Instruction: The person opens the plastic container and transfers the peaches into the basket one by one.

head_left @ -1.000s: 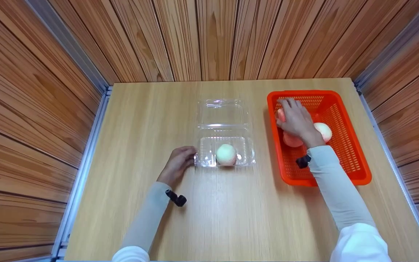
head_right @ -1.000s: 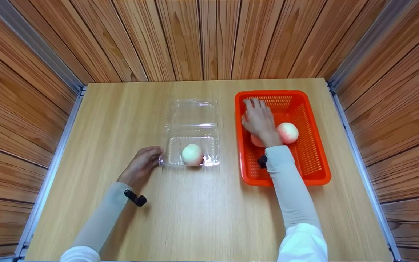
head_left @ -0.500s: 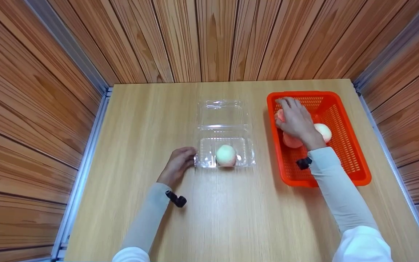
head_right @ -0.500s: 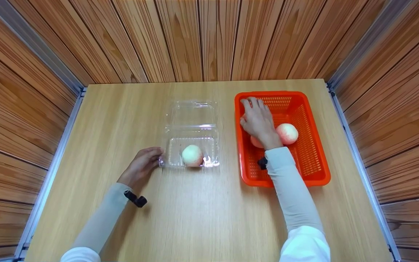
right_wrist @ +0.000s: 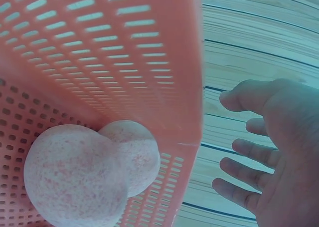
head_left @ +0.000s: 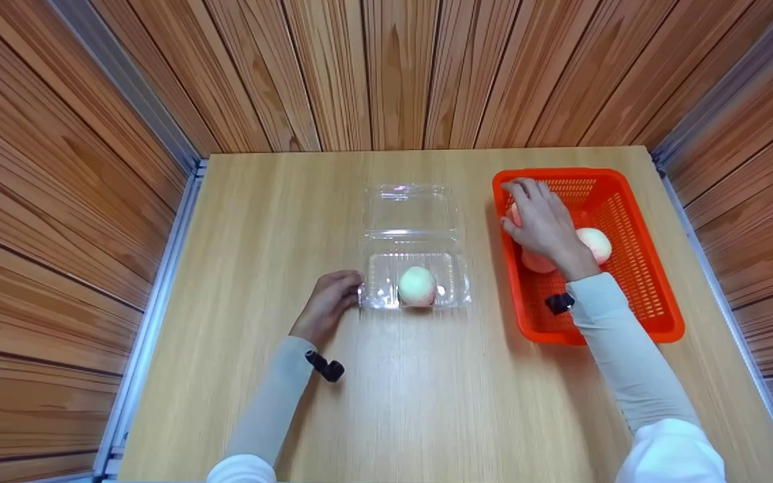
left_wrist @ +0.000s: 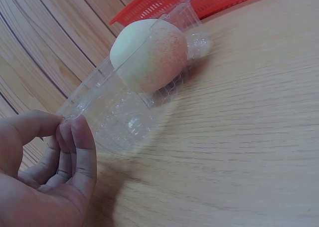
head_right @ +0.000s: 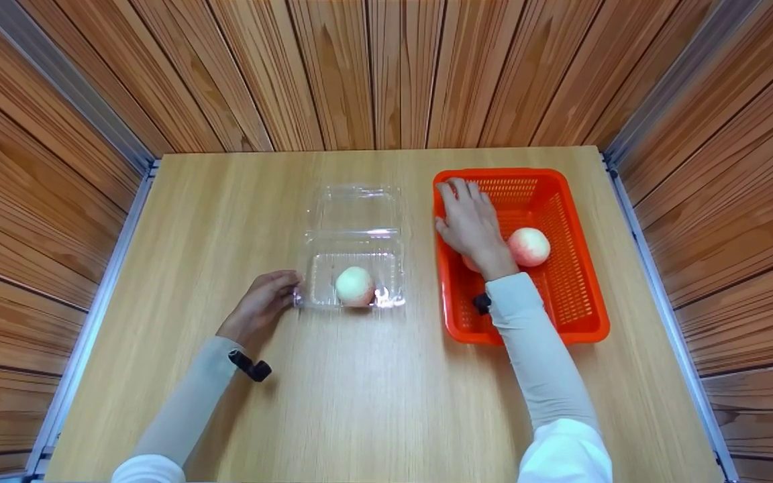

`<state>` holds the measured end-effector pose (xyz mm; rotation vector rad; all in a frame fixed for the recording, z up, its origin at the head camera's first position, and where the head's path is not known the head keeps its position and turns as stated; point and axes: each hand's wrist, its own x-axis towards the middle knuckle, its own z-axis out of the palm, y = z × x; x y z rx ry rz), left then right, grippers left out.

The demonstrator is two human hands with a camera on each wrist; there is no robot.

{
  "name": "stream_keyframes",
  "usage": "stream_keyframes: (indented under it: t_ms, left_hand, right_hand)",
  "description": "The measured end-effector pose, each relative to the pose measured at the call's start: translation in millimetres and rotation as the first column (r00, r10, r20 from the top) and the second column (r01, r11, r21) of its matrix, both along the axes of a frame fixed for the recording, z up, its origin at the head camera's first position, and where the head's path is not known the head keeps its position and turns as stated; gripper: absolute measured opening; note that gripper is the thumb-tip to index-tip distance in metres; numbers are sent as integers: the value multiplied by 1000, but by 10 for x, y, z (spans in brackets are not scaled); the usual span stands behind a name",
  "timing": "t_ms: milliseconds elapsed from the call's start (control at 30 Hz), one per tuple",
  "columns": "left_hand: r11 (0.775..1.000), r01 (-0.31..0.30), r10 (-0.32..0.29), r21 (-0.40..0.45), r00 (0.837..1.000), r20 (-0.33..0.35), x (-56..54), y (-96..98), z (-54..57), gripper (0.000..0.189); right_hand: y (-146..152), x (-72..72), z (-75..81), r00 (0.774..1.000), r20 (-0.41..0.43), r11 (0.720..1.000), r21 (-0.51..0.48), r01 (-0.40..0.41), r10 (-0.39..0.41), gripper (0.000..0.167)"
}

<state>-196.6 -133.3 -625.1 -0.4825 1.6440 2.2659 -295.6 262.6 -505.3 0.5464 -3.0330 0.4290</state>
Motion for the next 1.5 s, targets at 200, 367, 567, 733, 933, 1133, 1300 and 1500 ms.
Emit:
stream_keyframes:
  t_ms: [200,367,567,733,933,1133,1300,1500]
  left_hand:
    - [1000,-1,1,-3,1000,-6,2,8,1,23]
    - [1000,-6,6,2,1000,-7,-3,8,-7,25]
    - [1000,-6,6,6,1000,-12,-7,7,-17,26]
    - [1000,-7,7,7,1000,-17,-5,7,-27,22]
    - [1000,-2,2,11,1000,-19,0,5,-19,18]
    - [1000,18,-18,-2,1000,-14,1,4,-12,20]
    - [1000,19,-19,-6,1000,-7,-4,6,-14,21]
    - [1000,19,-19,0,1000,-2,-12,-2,-20,23]
  right_hand:
    - [-52,36,49,999,-43,999,23,-32,33,64]
    - [-105,55,100,998,-45,999,31,-40,42,66]
    - [-186,83,147,998,-49,999,31,-43,45,68]
    - [-230,114,165,996,-64,998,22,-58,59,67]
    - [-285,141,194,992,-94,997,17,-81,82,66]
    - [-326,167,206,984,-140,994,7,-106,106,63]
    - [-375,204,254,990,-98,995,18,-99,100,66]
    - [-446,250,341,990,-83,993,43,-108,112,69]
